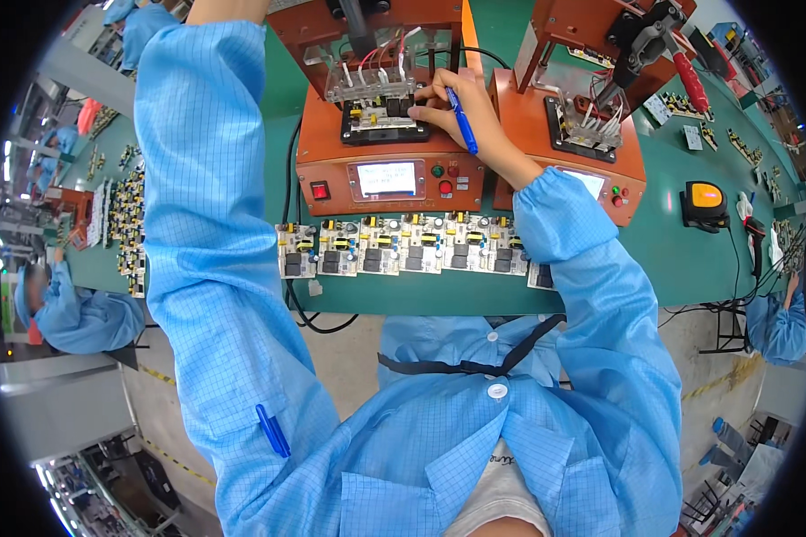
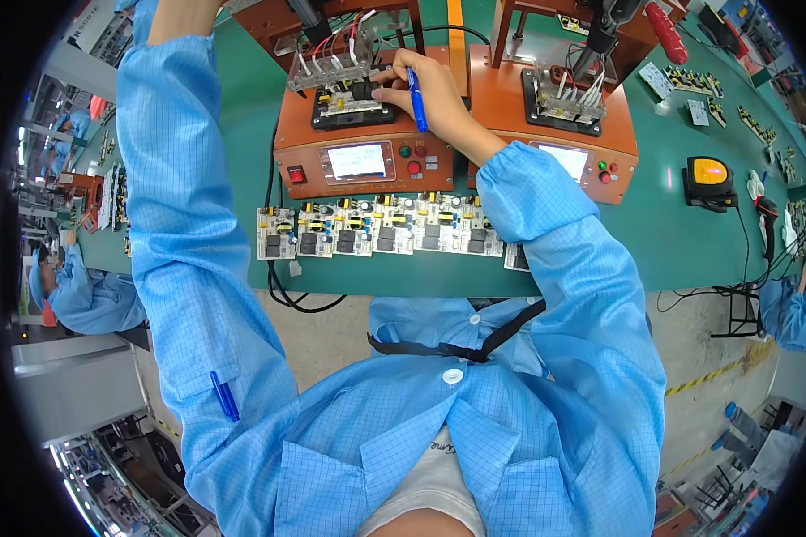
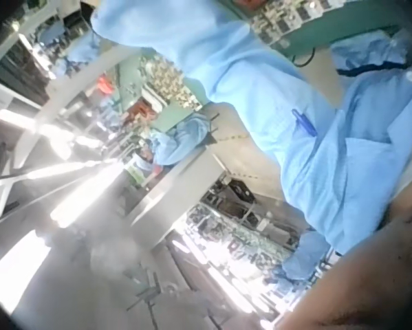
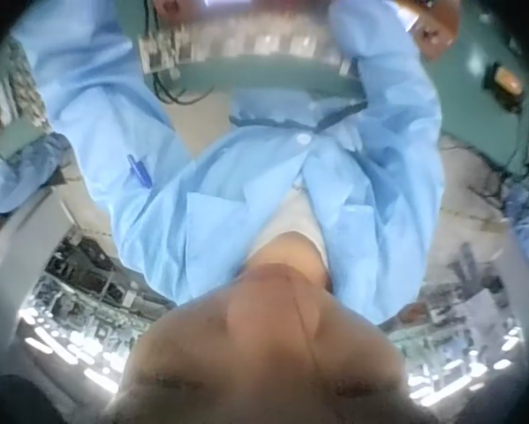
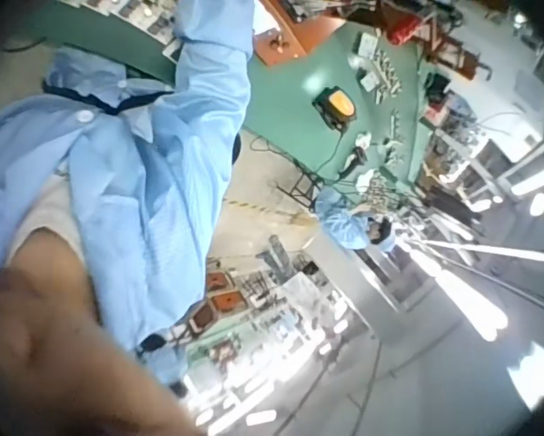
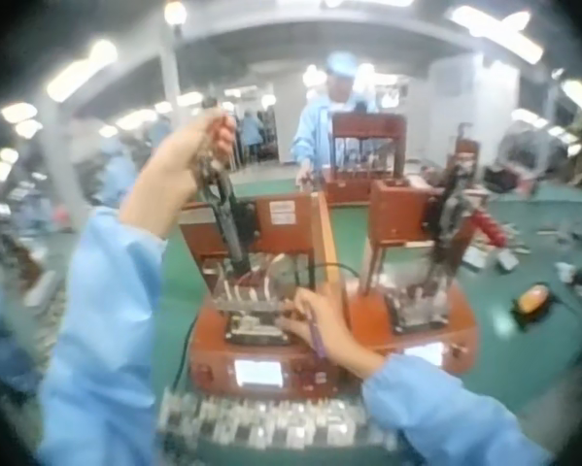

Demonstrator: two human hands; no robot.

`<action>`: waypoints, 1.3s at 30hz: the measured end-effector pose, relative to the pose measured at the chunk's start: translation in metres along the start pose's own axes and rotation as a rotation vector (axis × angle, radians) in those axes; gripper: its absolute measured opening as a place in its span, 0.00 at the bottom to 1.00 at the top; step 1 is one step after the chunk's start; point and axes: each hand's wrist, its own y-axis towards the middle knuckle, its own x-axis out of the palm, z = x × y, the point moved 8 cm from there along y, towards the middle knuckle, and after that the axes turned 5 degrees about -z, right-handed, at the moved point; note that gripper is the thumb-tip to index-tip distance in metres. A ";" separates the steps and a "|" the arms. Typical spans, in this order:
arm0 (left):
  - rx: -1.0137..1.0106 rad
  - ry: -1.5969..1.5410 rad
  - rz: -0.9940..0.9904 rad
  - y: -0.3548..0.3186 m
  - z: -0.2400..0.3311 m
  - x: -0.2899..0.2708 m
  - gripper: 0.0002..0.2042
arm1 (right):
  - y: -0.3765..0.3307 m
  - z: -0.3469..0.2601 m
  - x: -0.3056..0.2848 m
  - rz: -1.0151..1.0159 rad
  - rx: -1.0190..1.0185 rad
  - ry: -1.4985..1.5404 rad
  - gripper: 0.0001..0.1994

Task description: Placing circuit boards into a testing fixture, operating the fixture, and sorting the boards.

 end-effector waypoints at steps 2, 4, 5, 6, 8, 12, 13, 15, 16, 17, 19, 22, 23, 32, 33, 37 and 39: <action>0.029 0.088 0.012 -0.026 0.006 0.013 0.09 | -0.009 0.002 -0.015 -0.017 0.043 0.061 0.21; 0.503 0.450 0.051 -0.105 0.032 0.041 0.07 | -0.028 -0.027 -0.039 -0.031 0.003 -0.094 0.19; 0.739 0.628 0.072 -0.145 0.035 0.055 0.06 | -0.041 -0.045 -0.056 -0.041 0.061 -0.040 0.19; 0.979 0.824 0.118 -0.183 0.038 0.064 0.06 | -0.055 -0.080 -0.069 -0.076 0.103 0.019 0.19; 1.306 1.152 -0.159 -0.205 -0.003 0.082 0.13 | -0.099 -0.109 -0.129 0.055 0.260 0.023 0.18; 1.189 1.735 0.037 -0.223 -0.002 0.128 0.15 | -0.162 -0.094 -0.208 0.480 0.214 0.006 0.17; 1.244 1.724 0.033 -0.218 -0.003 0.166 0.15 | -0.177 -0.088 -0.225 0.648 0.154 0.037 0.17; 1.340 1.352 -0.219 -0.182 -0.030 0.226 0.22 | -0.176 -0.059 -0.233 0.644 0.188 -0.033 0.17; 1.390 1.211 -0.310 -0.165 -0.041 0.256 0.24 | -0.174 -0.043 -0.236 0.640 0.213 -0.088 0.17; 1.104 1.642 -0.372 -0.157 -0.047 0.289 0.20 | -0.179 -0.024 -0.240 0.656 0.222 -0.095 0.17; 1.188 1.394 -0.410 -0.137 -0.066 0.301 0.17 | -0.180 0.018 -0.238 0.618 0.331 0.081 0.17; 1.245 1.149 -0.437 -0.114 -0.074 0.303 0.13 | -0.174 0.042 -0.226 0.528 0.372 0.200 0.18; 1.297 1.080 -0.391 -0.113 -0.068 0.303 0.10 | -0.175 0.043 -0.231 0.545 0.374 0.195 0.18; -0.711 -0.295 -0.311 0.098 -0.164 0.261 0.10 | -0.122 0.039 -0.218 0.286 0.163 -0.212 0.26; -0.474 -0.372 -0.494 0.105 -0.163 0.261 0.11 | -0.118 0.042 -0.218 0.278 0.188 -0.235 0.26; -0.978 -0.344 -0.275 0.042 -0.147 0.278 0.11 | -0.134 0.046 -0.242 0.348 0.160 -0.135 0.25; -0.973 -0.357 -0.294 0.035 -0.146 0.284 0.11 | -0.147 0.030 -0.266 0.364 0.081 -0.300 0.24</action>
